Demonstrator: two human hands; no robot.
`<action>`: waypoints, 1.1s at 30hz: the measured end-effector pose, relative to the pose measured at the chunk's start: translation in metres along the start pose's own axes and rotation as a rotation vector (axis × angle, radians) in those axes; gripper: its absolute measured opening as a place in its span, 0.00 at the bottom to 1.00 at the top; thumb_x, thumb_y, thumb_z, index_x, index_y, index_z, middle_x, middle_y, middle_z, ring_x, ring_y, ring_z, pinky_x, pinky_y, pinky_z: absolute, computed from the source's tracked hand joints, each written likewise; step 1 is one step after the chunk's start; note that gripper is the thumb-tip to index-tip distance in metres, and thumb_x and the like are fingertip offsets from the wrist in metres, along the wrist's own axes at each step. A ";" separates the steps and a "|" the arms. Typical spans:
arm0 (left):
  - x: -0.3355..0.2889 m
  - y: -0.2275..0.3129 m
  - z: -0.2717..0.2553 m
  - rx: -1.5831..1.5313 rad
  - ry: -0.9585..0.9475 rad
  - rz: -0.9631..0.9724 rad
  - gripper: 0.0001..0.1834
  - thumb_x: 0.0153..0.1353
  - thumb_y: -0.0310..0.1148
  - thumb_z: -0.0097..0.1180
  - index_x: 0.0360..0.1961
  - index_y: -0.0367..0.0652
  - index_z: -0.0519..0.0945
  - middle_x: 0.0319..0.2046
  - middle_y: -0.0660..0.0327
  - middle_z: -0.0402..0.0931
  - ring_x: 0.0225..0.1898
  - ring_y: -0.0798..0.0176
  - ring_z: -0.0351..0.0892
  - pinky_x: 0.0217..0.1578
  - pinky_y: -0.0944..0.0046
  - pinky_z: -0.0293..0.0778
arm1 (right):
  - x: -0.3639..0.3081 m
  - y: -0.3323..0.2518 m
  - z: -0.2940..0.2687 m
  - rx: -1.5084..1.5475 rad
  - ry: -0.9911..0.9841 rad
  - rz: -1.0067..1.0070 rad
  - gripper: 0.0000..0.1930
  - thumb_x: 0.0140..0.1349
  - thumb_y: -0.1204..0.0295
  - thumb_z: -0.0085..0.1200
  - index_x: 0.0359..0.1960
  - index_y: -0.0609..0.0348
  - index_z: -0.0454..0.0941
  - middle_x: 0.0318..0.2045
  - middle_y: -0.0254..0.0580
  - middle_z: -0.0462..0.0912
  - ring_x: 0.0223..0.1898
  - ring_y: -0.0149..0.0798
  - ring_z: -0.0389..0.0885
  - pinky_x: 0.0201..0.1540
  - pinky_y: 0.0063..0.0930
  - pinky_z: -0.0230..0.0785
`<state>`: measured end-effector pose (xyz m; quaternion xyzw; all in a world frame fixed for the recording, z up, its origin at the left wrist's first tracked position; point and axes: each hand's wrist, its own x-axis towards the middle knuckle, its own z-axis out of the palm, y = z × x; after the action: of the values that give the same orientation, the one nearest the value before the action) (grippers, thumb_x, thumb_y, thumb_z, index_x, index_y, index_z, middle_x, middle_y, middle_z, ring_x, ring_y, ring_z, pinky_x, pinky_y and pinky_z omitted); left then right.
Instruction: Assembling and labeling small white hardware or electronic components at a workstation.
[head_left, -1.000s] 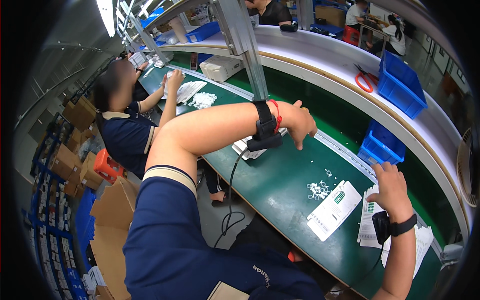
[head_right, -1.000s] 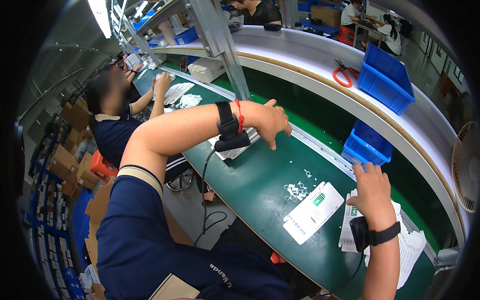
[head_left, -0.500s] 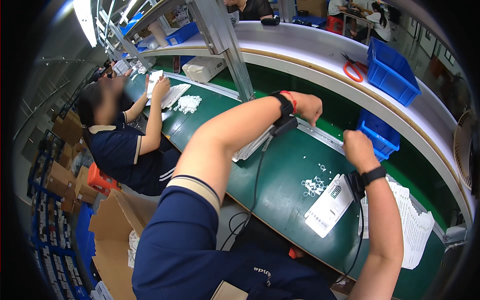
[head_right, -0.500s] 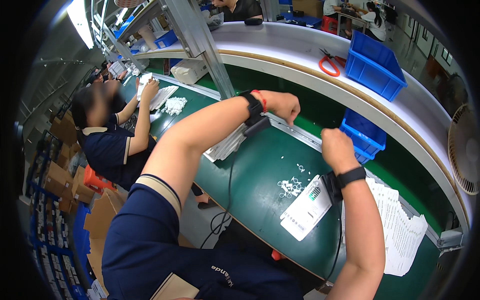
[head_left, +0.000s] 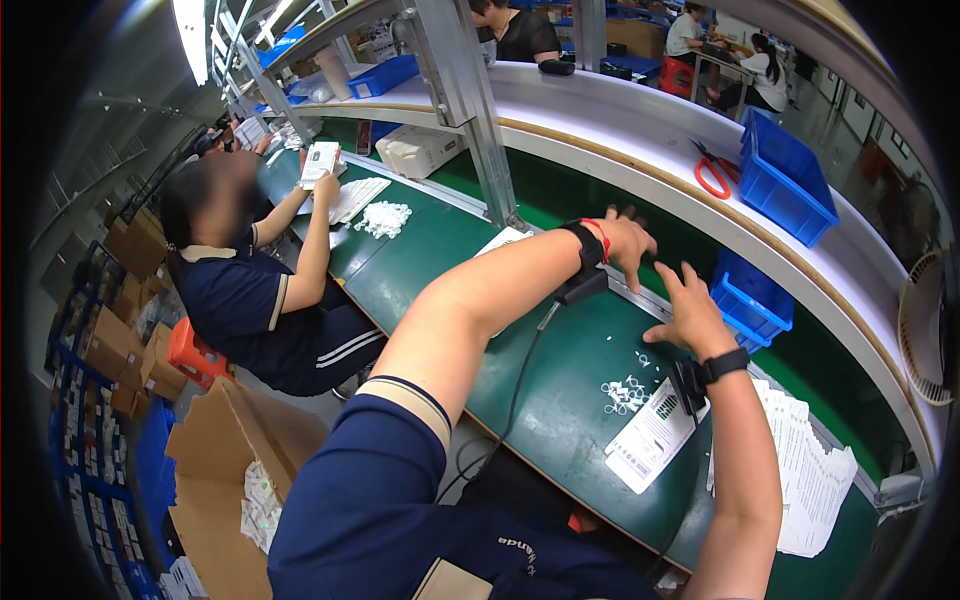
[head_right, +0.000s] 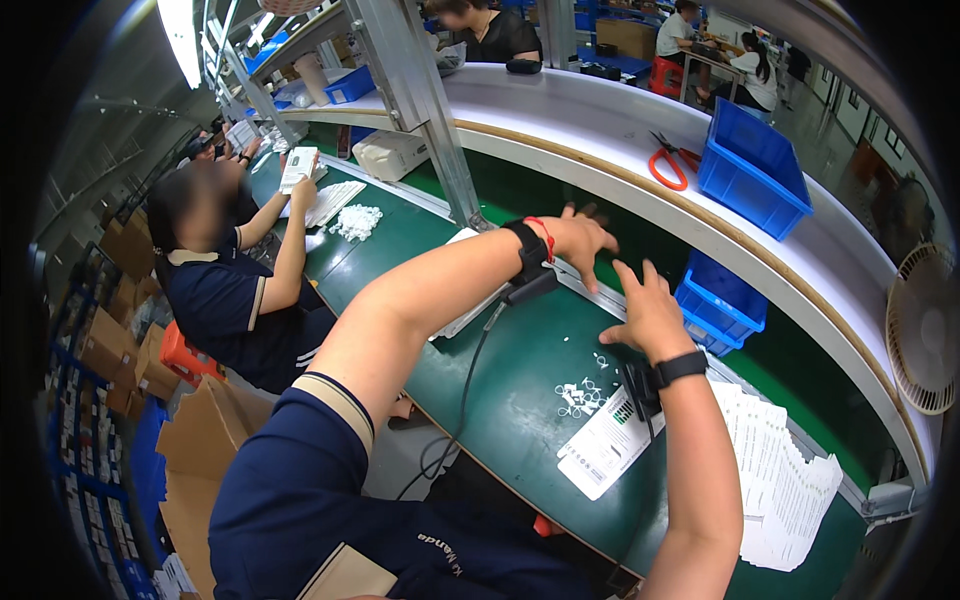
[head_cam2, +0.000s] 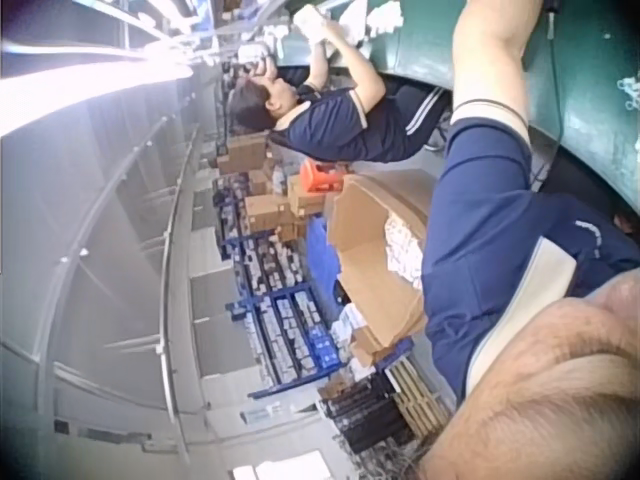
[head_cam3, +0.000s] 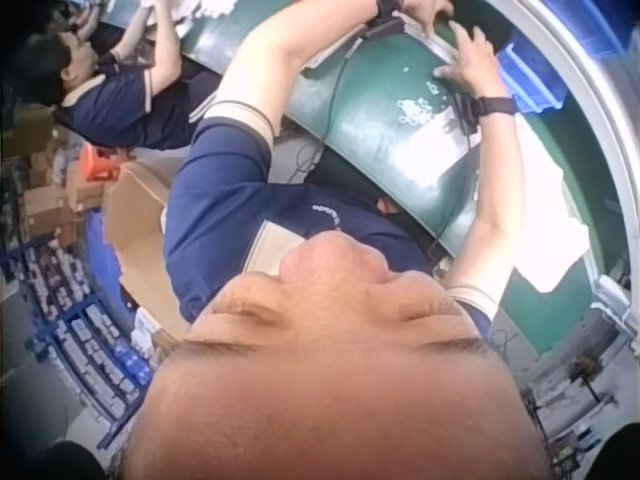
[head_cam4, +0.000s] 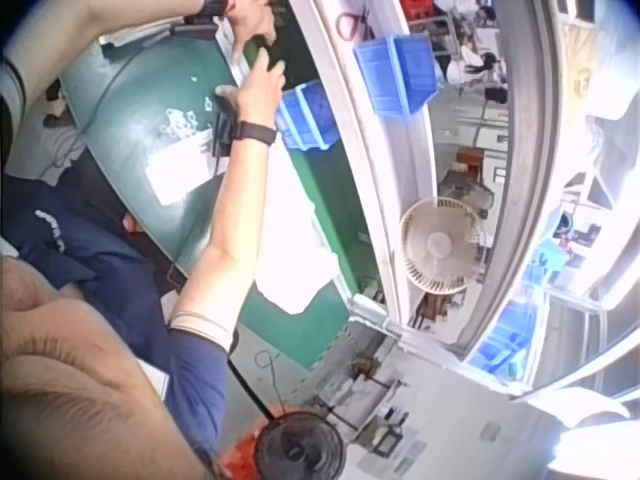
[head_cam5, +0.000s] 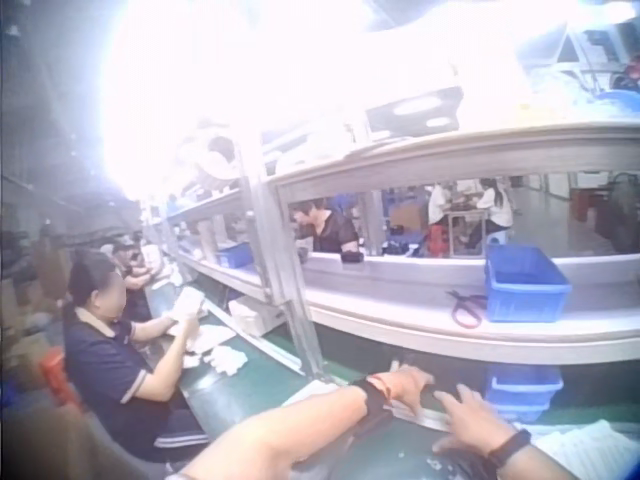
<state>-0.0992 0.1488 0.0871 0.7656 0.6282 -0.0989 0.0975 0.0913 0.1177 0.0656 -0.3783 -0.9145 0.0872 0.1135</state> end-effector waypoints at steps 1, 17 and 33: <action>-0.001 0.001 -0.001 0.033 -0.105 0.049 0.43 0.38 0.51 0.70 0.58 0.50 0.71 0.57 0.47 0.66 0.65 0.43 0.54 0.60 0.29 0.39 | 0.004 0.005 0.000 0.001 -0.001 -0.008 0.52 0.27 0.66 0.76 0.62 0.45 0.61 0.60 0.55 0.62 0.58 0.56 0.66 0.56 0.43 0.66; -0.110 -0.015 0.010 -0.375 0.128 0.328 0.04 0.46 0.25 0.60 0.26 0.39 0.80 0.23 0.56 0.79 0.28 0.58 0.79 0.30 0.62 0.73 | -0.062 -0.010 -0.017 0.311 0.101 0.000 0.03 0.47 0.76 0.58 0.22 0.63 0.78 0.18 0.52 0.78 0.23 0.50 0.79 0.28 0.36 0.70; -0.077 0.002 0.019 -0.143 0.595 0.271 0.16 0.46 0.39 0.67 0.33 0.42 0.79 0.31 0.54 0.76 0.39 0.52 0.76 0.40 0.58 0.71 | -0.090 -0.038 -0.010 0.463 0.110 -0.114 0.16 0.48 0.75 0.61 0.40 0.63 0.75 0.34 0.48 0.79 0.32 0.44 0.78 0.36 0.32 0.71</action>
<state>-0.1121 0.0702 0.0905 0.8287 0.5270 0.1871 -0.0247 0.1308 0.0276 0.0719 -0.2941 -0.8826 0.2669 0.2517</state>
